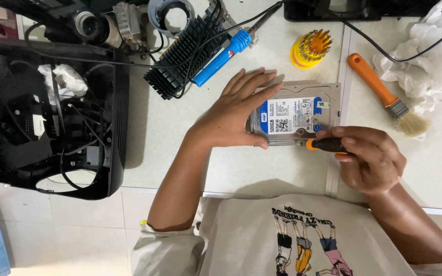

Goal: Removing a hard drive from a computer case, cleaning it, and unscrewing its components.

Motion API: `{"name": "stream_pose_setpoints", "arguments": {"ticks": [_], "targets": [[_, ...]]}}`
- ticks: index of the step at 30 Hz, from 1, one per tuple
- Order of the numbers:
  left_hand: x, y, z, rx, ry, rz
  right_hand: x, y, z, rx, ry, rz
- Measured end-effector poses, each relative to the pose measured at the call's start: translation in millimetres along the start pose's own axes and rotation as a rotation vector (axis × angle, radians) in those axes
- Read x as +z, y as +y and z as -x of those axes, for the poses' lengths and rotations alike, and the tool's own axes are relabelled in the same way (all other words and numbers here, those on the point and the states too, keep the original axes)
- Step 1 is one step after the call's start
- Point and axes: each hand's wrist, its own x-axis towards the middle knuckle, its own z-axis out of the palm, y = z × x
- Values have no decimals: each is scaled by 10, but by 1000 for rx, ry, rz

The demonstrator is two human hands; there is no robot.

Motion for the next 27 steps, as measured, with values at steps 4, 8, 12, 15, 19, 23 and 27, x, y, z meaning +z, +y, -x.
{"name": "stream_pose_setpoints", "arguments": {"ticks": [4, 8, 12, 15, 19, 23, 27], "targets": [[2, -6, 6, 4, 1, -13, -5, -21, -5, -4, 13, 65], [8, -15, 7, 13, 10, -3, -13, -45, -14, -8, -10, 77], [9, -17, 8, 13, 11, -3, -15, -43, -19, -16, -30, 90], [1, -15, 10, 18, 10, 3, -26, -96, -71, -8, -61, 116], [-13, -1, 15, 18, 2, -2, -46, -198, -319, -17, -152, 58], [-10, 0, 5, 9, 3, -10, -45, -280, -447, 28, -186, -31], [-21, 18, 10, -6, -7, -10, -80, -363, -570, 66, -271, -43]]}}
